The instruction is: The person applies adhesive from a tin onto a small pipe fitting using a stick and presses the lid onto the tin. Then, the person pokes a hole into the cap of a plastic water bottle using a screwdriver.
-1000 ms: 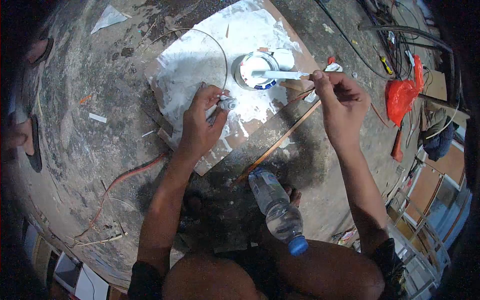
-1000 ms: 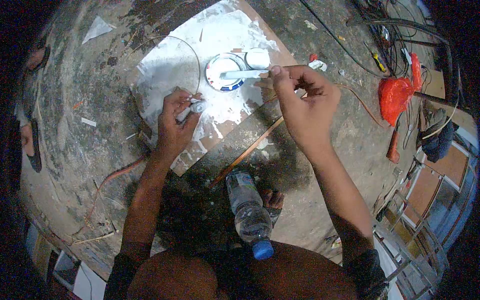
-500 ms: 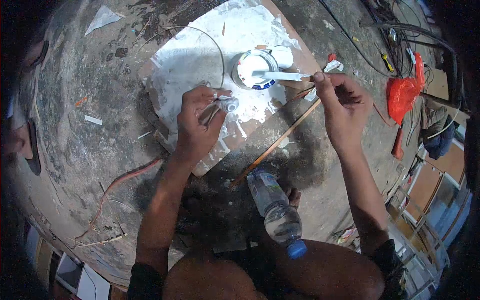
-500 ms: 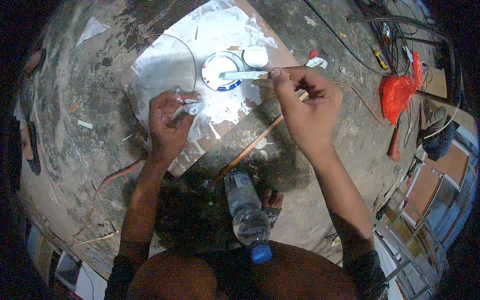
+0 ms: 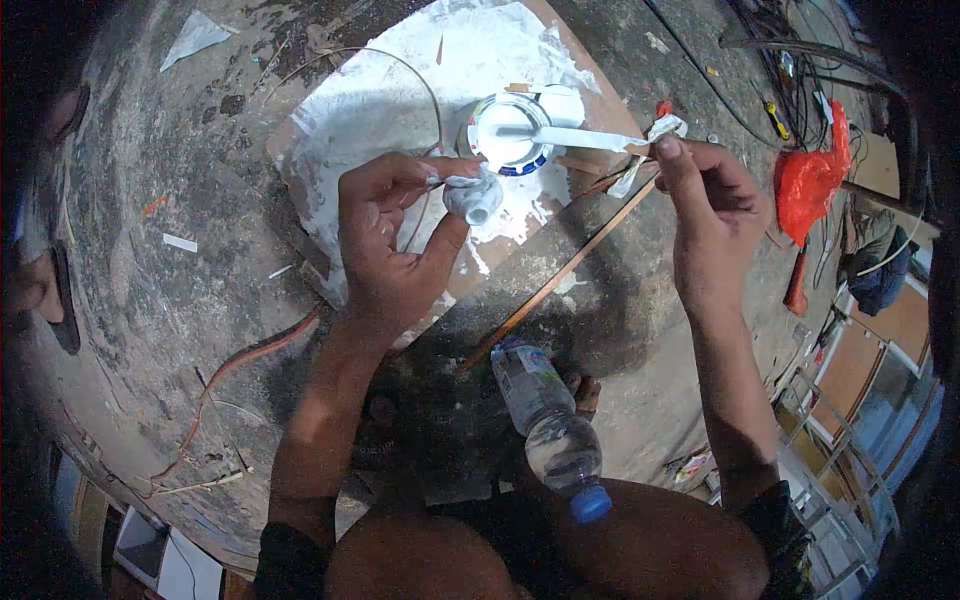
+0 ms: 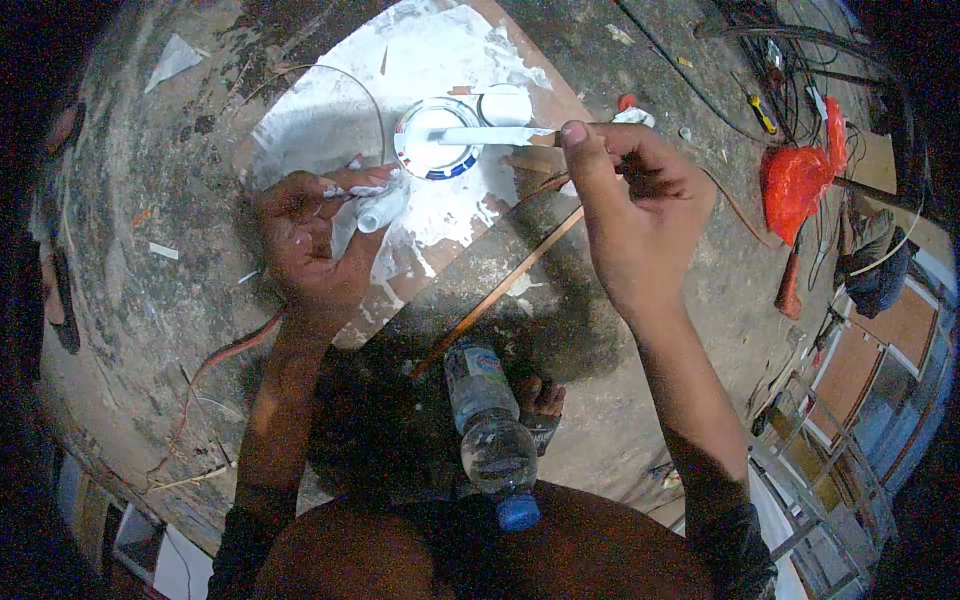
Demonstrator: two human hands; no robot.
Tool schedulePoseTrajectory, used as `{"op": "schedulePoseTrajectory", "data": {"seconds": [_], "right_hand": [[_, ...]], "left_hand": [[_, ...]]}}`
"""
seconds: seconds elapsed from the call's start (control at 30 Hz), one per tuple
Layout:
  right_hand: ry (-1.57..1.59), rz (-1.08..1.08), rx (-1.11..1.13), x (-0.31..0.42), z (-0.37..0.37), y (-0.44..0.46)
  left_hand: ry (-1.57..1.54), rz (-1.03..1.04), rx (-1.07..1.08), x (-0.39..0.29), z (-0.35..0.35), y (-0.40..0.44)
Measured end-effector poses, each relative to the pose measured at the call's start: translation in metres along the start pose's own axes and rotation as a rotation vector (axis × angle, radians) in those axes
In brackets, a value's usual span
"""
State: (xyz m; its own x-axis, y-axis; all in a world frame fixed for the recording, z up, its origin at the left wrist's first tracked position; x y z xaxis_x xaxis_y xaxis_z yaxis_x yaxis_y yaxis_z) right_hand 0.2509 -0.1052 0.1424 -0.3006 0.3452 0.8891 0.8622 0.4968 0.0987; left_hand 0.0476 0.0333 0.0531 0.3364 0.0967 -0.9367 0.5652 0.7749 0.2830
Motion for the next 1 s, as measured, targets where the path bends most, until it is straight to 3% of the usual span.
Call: {"op": "schedulePoseTrajectory", "data": {"seconds": [0.33, 0.47, 1.0], "right_hand": [[0.131, 0.053, 0.014, 0.036, -0.012, -0.012], [0.194, 0.024, 0.024, 0.050, -0.014, -0.017], [0.094, -0.044, 0.109, 0.064, -0.007, -0.030]], "left_hand": [[0.103, -0.109, -0.042, 0.011, -0.001, 0.000], [0.238, -0.019, 0.020, 0.006, 0.000, 0.001], [0.129, -0.043, 0.020, 0.013, 0.000, -0.001]]}}
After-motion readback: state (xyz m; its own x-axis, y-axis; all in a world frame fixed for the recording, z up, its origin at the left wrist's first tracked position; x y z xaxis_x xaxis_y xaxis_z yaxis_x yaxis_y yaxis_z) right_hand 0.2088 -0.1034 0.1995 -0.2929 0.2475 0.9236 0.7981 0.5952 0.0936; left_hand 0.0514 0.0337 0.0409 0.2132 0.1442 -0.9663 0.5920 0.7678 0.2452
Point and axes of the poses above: each hand's wrist, its own y-axis towards the middle knuckle, its own z-axis out of the palm, x = y × z, the point moved 6 cm from there along y, towards the middle knuckle, and after that the axes turned 8 degrees about -x, right-handed, at the moved point
